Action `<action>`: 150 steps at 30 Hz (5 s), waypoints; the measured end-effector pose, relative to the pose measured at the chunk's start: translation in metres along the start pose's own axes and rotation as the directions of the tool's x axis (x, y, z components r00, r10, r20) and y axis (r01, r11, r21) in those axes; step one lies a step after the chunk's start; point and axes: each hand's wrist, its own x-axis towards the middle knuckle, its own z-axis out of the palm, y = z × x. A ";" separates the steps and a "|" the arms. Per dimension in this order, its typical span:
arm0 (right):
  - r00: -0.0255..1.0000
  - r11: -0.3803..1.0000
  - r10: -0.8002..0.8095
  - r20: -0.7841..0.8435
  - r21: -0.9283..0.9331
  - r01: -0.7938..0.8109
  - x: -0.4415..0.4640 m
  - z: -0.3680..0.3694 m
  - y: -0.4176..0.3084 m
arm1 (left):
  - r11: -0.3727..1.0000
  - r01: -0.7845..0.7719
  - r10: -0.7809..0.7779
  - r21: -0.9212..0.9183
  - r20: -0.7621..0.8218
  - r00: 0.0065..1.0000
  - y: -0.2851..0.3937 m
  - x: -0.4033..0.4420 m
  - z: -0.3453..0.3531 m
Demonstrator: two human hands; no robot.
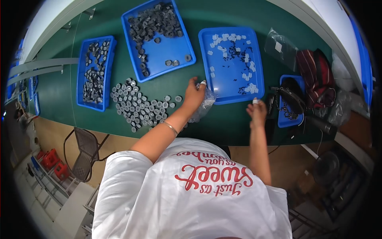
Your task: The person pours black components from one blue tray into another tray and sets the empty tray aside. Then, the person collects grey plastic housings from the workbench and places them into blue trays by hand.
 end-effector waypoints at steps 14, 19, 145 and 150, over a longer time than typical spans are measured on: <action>0.648 0.694 -0.520 0.556 -0.168 0.700 -0.123 0.092 -0.064 | 0.717 0.061 0.157 -0.695 0.246 0.956 0.084 -0.069 -0.015; 0.784 0.847 -0.475 0.400 -0.034 0.531 -0.053 0.081 -0.081 | 0.732 -0.679 0.680 -0.061 -0.003 0.733 0.072 -0.065 -0.037; 0.326 -0.125 -0.069 0.943 -0.332 0.935 -0.215 0.472 0.000 | 0.943 -0.233 0.309 0.239 -0.355 0.882 -0.139 0.051 -0.335; 0.259 -0.287 -0.045 0.965 -0.261 0.922 -0.228 0.484 -0.021 | 0.920 -0.221 0.339 0.323 -0.379 0.861 -0.147 0.038 -0.344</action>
